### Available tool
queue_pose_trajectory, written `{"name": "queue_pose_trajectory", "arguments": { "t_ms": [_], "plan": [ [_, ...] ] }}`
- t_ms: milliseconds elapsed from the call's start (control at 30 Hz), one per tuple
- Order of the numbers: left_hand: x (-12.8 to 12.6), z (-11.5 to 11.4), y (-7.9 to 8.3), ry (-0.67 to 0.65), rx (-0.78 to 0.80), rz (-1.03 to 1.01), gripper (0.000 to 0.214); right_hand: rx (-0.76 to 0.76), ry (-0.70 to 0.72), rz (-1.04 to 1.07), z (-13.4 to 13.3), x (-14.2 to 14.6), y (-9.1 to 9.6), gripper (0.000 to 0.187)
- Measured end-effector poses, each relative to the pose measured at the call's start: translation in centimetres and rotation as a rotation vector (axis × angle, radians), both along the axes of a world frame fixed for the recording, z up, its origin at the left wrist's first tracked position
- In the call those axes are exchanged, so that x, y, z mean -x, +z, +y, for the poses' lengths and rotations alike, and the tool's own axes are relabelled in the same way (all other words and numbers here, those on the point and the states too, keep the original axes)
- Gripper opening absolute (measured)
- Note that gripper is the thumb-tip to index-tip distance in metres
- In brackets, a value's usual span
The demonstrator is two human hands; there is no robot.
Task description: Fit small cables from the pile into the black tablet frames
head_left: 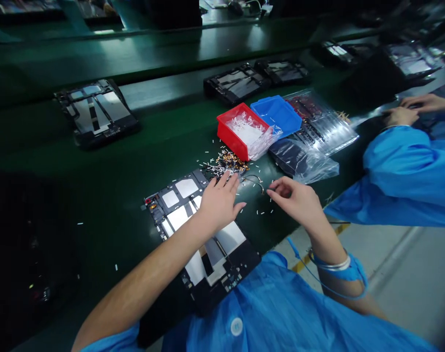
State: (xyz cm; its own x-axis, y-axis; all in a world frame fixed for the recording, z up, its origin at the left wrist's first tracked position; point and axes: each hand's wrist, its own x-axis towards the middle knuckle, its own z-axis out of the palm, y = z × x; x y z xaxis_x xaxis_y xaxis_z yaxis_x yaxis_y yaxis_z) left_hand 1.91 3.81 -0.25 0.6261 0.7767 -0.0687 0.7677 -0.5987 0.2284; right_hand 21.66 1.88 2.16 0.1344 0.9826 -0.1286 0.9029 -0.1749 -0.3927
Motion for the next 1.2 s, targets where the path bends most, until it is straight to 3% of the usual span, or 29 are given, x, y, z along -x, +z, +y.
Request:
{"name": "queue_pose_trajectory", "arguments": {
  "t_ms": [133, 300, 500, 700, 1033, 1200],
  "plan": [
    [0.0, 0.0, 0.1, 0.003, 0.013, 0.014, 0.059, 0.043, 0.141, -0.25, 2.9, 1.5, 0.3, 0.034],
    [0.1, -0.1, 0.0, 0.015, -0.004, 0.001, 0.059, 0.233, 0.309, -0.387, 6.0, 2.3, 0.9, 0.016],
    [0.0, -0.1, 0.2, 0.023, 0.036, 0.057, 0.061, 0.325, 0.269, -0.361, 4.0, 1.3, 1.0, 0.012],
    [0.1, -0.2, 0.6, 0.025, 0.044, 0.101, 0.06, 0.302, 0.213, -0.261, 1.7, 0.6, 0.5, 0.006],
    [-0.1, -0.2, 0.3, 0.017, 0.027, 0.096, 0.06, 0.274, 0.161, -0.394, 1.6, 1.5, 0.2, 0.008],
    [0.1, -0.1, 0.2, 0.014, 0.031, 0.081, 0.06, 0.238, 0.145, -0.325, 1.4, 1.5, 0.2, 0.006]
  ]
}}
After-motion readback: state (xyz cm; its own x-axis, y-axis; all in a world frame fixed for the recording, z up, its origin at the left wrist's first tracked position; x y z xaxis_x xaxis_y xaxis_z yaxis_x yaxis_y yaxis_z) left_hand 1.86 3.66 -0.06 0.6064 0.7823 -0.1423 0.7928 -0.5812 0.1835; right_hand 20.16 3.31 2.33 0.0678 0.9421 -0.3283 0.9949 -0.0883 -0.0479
